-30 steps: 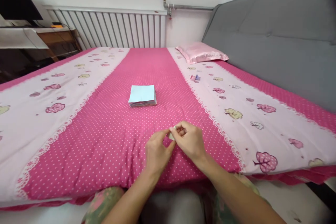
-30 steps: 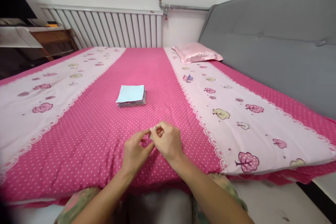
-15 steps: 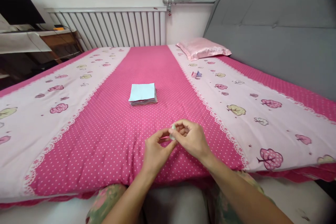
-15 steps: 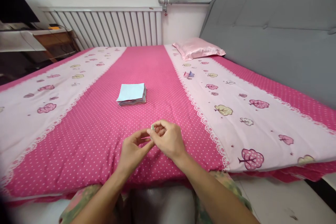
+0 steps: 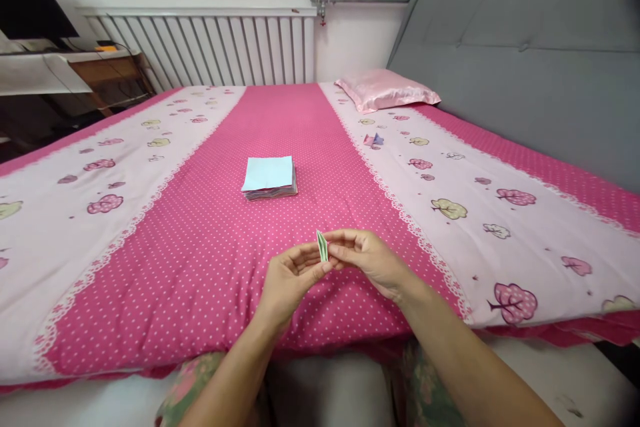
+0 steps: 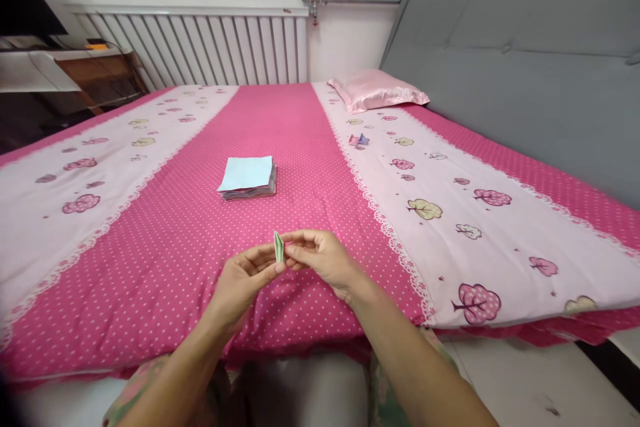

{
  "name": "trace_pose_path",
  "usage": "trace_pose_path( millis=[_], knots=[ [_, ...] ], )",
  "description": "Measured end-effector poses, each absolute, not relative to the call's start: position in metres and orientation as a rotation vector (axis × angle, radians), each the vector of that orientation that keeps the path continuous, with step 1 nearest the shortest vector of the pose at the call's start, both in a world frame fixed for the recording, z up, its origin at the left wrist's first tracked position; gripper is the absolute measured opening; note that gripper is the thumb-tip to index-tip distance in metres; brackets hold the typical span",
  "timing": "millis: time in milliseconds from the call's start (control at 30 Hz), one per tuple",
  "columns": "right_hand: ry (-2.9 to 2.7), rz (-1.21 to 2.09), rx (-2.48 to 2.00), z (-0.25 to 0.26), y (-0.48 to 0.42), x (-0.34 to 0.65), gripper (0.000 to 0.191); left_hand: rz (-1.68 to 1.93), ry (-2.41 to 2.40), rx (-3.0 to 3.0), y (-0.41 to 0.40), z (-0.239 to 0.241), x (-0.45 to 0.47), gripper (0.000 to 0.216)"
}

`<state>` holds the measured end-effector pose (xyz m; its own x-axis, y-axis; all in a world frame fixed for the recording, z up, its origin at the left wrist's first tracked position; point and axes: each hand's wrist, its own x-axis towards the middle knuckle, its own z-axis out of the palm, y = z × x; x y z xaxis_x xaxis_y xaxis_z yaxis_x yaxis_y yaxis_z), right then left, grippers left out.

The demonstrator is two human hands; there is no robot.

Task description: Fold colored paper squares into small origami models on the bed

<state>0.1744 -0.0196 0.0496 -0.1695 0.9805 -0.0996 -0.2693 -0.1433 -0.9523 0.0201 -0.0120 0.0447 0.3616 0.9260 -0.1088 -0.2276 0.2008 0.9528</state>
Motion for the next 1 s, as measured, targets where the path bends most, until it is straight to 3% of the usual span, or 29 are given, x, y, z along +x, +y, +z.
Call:
trace_pose_path(
  millis=[600, 1000],
  knots=[
    [-1.122, 1.453, -1.047, 0.049, -0.021, 0.176, 0.027, 0.871, 0.845, 1.050, -0.012, 0.047, 0.015, 0.038],
    [-1.189, 1.696, -0.945, 0.055, -0.021, 0.184, 0.022, 0.815, 0.799, 1.085, -0.015, 0.051, 0.013, 0.032]
  ],
)
